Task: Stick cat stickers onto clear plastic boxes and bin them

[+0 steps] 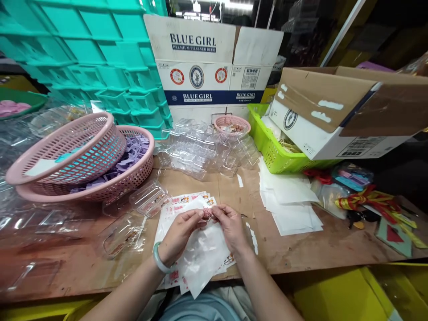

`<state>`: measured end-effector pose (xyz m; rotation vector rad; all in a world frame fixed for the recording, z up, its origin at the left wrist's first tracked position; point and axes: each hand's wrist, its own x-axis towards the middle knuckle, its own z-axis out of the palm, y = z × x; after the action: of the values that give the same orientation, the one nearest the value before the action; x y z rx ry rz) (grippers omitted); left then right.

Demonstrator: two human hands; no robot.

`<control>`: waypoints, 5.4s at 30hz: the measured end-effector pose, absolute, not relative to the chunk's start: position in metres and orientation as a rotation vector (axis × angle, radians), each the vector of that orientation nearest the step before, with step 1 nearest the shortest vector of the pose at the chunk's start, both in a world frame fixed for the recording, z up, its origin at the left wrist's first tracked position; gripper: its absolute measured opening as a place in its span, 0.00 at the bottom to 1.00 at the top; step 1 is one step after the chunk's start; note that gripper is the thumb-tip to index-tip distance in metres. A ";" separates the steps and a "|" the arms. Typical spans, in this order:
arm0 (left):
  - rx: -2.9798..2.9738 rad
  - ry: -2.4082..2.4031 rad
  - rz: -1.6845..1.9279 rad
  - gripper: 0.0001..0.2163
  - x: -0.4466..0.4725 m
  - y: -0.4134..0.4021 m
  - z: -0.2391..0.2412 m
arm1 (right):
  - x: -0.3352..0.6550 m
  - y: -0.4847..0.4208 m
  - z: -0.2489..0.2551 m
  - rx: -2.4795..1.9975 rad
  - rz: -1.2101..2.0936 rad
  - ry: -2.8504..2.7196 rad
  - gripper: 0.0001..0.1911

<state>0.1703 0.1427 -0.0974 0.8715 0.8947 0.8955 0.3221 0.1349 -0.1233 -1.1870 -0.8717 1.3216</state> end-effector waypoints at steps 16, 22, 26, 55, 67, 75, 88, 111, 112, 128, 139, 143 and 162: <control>2.567 1.679 1.100 0.32 0.216 0.302 -0.038 | 0.358 0.146 -0.118 -1.171 1.107 -0.512 0.21; 2.795 1.406 0.969 0.27 0.209 0.330 -0.037 | 0.357 0.144 -0.119 -1.238 1.018 -0.645 0.23; 2.365 1.138 1.553 0.31 0.189 0.292 -0.041 | 0.360 0.144 -0.112 -1.189 0.944 -0.752 0.18; 0.592 0.948 0.790 0.22 0.143 0.112 -0.107 | 0.330 0.090 -0.076 -1.384 1.292 -0.955 0.13; 0.506 0.929 0.877 0.22 0.147 0.108 -0.114 | 0.310 0.077 -0.064 -1.542 1.340 -1.052 0.16; 0.533 0.919 0.862 0.24 0.144 0.108 -0.116 | 0.303 0.080 -0.061 -1.560 1.335 -1.087 0.14; 0.584 0.932 0.827 0.26 0.140 0.110 -0.117 | 0.298 0.084 -0.053 -1.624 1.332 -1.170 0.16; 0.553 0.917 0.833 0.26 0.141 0.112 -0.116 | 0.302 0.086 -0.060 -1.669 1.335 -1.192 0.18; 0.557 0.922 0.832 0.26 0.142 0.112 -0.116 | 0.301 0.085 -0.060 -1.678 1.324 -1.194 0.18; 0.770 0.973 0.850 0.29 0.141 0.109 -0.121 | 0.294 0.066 -0.077 -1.650 0.373 -1.790 0.09; 0.754 0.977 0.869 0.27 0.144 0.108 -0.122 | 0.320 0.060 -0.104 -1.719 0.188 -1.626 0.09; 0.722 0.980 0.871 0.27 0.146 0.106 -0.125 | 0.333 0.062 -0.108 -1.748 0.514 -1.207 0.24; 1.214 1.193 1.277 0.23 0.074 0.127 -0.124 | 0.286 0.158 -0.082 -1.431 0.346 -2.081 0.23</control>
<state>0.0737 0.1271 -0.1243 1.2141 1.1930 1.2766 0.2860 0.1582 -0.0819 -1.4312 -2.0811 0.3462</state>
